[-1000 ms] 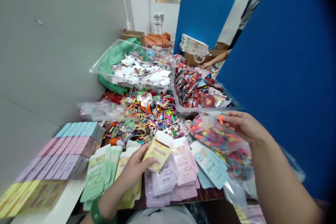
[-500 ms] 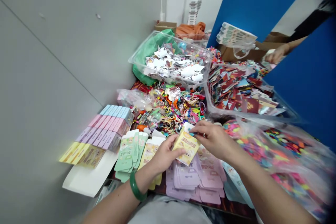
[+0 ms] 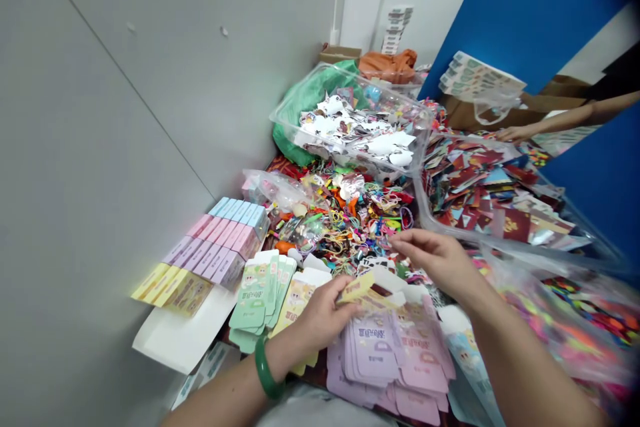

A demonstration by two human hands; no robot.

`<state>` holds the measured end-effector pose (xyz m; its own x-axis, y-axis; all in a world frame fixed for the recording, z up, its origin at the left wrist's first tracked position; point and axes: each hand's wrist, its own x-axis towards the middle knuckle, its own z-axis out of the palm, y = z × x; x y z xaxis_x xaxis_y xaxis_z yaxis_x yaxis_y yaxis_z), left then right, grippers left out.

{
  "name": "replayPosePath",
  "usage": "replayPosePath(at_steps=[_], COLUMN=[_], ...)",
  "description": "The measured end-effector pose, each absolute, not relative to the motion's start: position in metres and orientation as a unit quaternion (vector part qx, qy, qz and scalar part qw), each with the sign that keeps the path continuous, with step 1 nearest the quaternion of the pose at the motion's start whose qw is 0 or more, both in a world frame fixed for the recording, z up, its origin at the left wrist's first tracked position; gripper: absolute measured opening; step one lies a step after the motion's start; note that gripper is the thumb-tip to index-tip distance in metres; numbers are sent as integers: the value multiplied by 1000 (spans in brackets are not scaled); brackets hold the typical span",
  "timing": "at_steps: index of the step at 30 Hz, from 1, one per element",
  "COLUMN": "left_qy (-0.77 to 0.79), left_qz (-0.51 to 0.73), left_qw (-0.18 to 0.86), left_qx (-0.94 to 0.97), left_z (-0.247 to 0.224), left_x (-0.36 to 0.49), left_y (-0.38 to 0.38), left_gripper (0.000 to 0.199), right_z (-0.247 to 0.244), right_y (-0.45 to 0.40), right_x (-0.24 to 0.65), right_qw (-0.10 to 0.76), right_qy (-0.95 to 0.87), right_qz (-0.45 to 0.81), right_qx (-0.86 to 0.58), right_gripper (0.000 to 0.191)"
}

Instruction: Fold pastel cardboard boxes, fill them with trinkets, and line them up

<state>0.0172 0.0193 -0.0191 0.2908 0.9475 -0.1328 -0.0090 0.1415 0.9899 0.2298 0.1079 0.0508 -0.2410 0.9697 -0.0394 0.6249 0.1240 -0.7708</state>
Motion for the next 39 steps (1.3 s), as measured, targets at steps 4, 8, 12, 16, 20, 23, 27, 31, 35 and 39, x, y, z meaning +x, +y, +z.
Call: replayPosePath(at_steps=[4,8,12,16,20,23,27,31,35,39], left_qy=[408,403,407,402,419,434,437,434,430,428], left_qz=[417,409,419,423,422,424,437,445,447,454], left_qw=[682,702,700,702,689,681,675,673,678,683], left_qx=[441,421,411,408,414,409,402,401,394,381], left_z=[-26,-26,-20,-16,-18,-20,-20,-18,-19,-18], left_x=[15,10,1,-5,-11,-17,-19,-17,-17,-17], left_y=[11,9,11,13,14,17,21,22,21,19], left_gripper=[36,37,36,37,37,36,38,40,40,41], right_z=[9,-22,-35,-32,-16,-1,11,11,14,27], right_y=[154,187,204,217,220,213,199,191,186,182], right_x=[232,219,207,209,220,226,225,220,219,219], right_qw=[174,126,94,86,110,158,236,278,314,347], right_qy=[-712,-743,-781,-777,-749,-717,-667,-609,-570,-541], right_qz=[208,165,153,166,218,277,372,435,482,546], right_qx=[-648,-636,-599,-601,-616,-620,-600,-601,-586,-537], right_gripper=[30,27,35,19,6,14,26,25,25,34])
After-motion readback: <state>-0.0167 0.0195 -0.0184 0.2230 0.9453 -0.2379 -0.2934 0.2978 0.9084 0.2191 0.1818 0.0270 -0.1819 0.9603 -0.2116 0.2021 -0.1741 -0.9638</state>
